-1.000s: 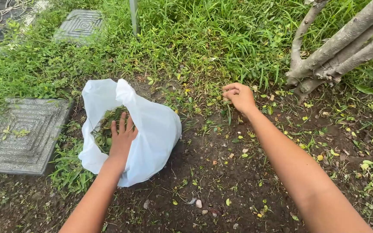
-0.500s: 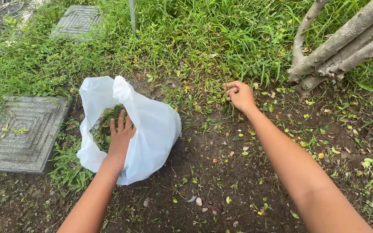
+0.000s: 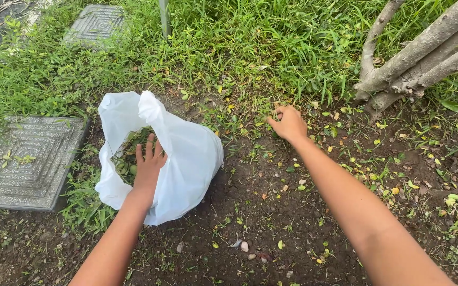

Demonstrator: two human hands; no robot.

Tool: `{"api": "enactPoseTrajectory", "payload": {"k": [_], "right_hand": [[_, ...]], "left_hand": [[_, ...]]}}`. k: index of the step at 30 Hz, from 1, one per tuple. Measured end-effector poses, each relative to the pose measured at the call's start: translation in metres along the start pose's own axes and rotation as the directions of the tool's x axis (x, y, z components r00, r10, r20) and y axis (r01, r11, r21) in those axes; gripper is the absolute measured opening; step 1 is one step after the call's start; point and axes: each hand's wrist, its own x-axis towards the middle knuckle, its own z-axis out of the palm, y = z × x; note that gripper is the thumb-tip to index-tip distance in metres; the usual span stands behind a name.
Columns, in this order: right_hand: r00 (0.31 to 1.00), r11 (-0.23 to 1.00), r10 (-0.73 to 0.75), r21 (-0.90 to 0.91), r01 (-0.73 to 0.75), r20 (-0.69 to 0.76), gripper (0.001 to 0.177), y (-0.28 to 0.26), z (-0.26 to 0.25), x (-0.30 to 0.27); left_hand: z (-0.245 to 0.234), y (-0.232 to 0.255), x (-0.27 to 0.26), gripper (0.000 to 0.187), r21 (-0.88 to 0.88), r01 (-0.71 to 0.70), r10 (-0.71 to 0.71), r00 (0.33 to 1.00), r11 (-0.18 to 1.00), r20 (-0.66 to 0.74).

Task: Picking up fallen leaves and weeds from the soil and placing them into a plastic bag.

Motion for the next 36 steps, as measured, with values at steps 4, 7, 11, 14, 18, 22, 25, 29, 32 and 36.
{"api": "enactPoseTrajectory", "payload": {"k": [4,7,11,14,18,22,25,29,32,36], "right_hand": [[0.998,0.998,0.055,-0.001,-0.055,0.011,0.023,0.015,0.018,0.012],[0.992,1.000,-0.005,0.025,0.008,-0.127,0.014,0.018,0.017,0.014],[0.990,0.987,0.137,0.090,-0.134,-0.031,0.015,0.011,0.000,0.012],[0.984,0.978,0.172,0.126,-0.167,-0.034,0.015,0.014,-0.011,0.012],[0.997,0.969,0.074,0.238,-0.073,0.007,0.017,0.030,-0.011,0.022],[0.996,0.934,-0.020,0.356,-0.014,0.090,0.023,0.040,-0.004,0.031],[0.962,0.767,0.045,0.608,-0.205,0.268,0.024,0.043,-0.001,0.035],[0.910,0.655,0.057,0.672,-0.345,0.411,0.023,0.048,0.005,0.038],[0.900,0.683,0.104,0.628,-0.374,0.423,0.032,0.034,-0.007,0.024],[0.955,0.785,0.169,0.553,-0.280,0.244,0.050,0.020,-0.023,0.010]], "left_hand": [[-0.015,0.003,-0.001,0.073,-0.154,0.006,-0.008,1.000,0.988,-0.014],[-0.019,0.004,-0.001,0.071,-0.163,0.010,-0.011,1.000,0.987,-0.005],[-0.020,0.004,0.000,0.070,-0.207,0.005,-0.008,1.000,0.978,-0.011],[-0.023,0.005,0.002,0.072,-0.187,0.026,-0.021,0.999,0.982,0.028],[-0.016,0.003,0.002,0.072,-0.162,0.030,-0.026,0.999,0.986,0.029],[-0.001,-0.001,0.003,0.071,-0.162,0.025,-0.021,0.999,0.986,0.028],[0.004,-0.002,0.003,0.065,0.023,-0.001,0.000,0.999,1.000,0.043],[0.011,-0.004,0.003,0.064,0.010,0.013,-0.014,0.998,1.000,0.059],[0.004,-0.002,0.004,0.064,-0.012,0.009,-0.009,1.000,1.000,0.022],[-0.001,-0.002,0.004,0.067,-0.174,0.006,-0.011,1.000,0.985,-0.026]]}}
